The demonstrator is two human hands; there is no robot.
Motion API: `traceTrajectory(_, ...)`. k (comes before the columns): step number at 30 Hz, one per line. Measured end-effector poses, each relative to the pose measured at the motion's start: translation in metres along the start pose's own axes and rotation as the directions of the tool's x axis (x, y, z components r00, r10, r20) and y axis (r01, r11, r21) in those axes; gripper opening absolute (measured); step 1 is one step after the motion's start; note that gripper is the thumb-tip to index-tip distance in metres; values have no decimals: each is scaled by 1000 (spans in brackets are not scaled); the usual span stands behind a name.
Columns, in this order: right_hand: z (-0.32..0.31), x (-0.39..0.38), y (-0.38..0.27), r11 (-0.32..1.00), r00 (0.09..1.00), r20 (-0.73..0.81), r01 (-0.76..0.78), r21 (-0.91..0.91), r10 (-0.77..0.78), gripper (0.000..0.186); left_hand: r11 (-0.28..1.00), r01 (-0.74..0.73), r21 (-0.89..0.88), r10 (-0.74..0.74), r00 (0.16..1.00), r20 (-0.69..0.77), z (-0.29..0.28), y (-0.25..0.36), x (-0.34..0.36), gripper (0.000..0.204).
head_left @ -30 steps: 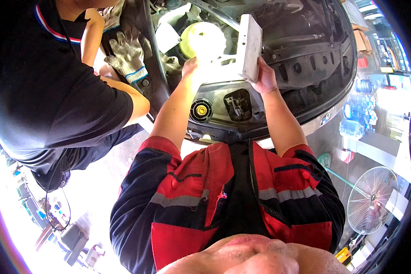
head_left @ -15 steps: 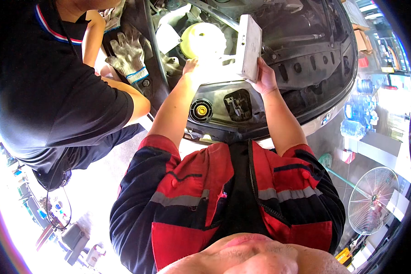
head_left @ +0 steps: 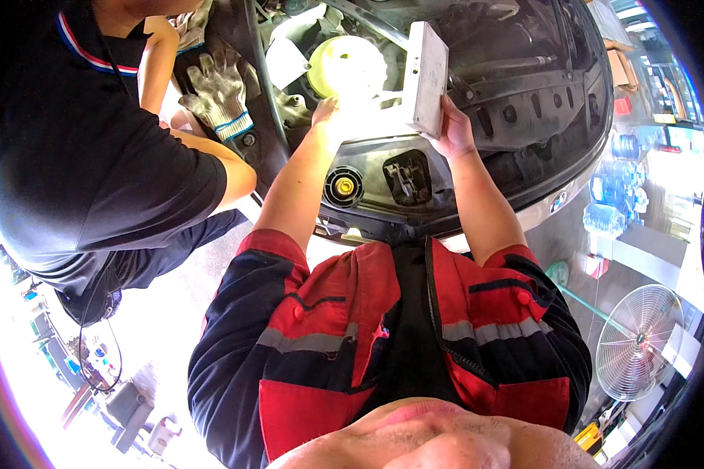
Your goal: The person illuminates a car's engine bay using a portable work light, rests the light inside the engine compartment, and handles the fluid reservoir and adjacent components under the hood by hand.
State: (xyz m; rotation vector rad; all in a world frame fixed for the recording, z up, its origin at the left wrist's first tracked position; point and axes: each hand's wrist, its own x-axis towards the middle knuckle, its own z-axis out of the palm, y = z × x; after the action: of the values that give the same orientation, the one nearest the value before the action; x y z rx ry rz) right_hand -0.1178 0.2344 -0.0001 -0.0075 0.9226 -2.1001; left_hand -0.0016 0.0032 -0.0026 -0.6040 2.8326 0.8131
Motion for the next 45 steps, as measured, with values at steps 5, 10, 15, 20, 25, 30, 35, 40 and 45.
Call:
traceTrajectory(5,4,2,1,1000,1000,-15,-14,-14,14,48,999,-47,-11,47,998,-43,3,-6,-1,45)
traceTrajectory(10,1,-2,0,1000,1000,-30,-2,-2,2,48,994,-98,36,97,995,35,-23,19,-18,43)
traceTrajectory(15,-4,1,0,1000,999,33,-15,0,15,50,998,-65,17,65,998,25,-13,9,-12,42)
traceTrajectory(20,-10,10,6,999,999,33,-4,38,3,50,998,-69,4,69,997,-34,0,-4,-6,42)
traceTrajectory(25,-21,5,-1,1000,999,48,-9,21,8,49,997,-65,-39,64,998,-16,-18,19,-15,42)
traceTrajectory(30,-12,5,1,999,997,74,3,43,-6,48,997,19,-79,-20,1000,-4,-20,17,-19,42)
traceTrajectory(35,-20,8,2,999,996,88,-9,53,4,46,999,-17,-38,17,1000,14,-23,22,-21,41)
traceTrajectory(40,-10,3,-1,1000,999,37,-23,18,23,47,998,16,-60,-17,1000,-6,-26,25,-21,41)
traceTrajectory(45,-7,0,-1,1000,999,34,-13,1,13,46,998,-15,-54,15,1000,1,-20,17,-16,41)
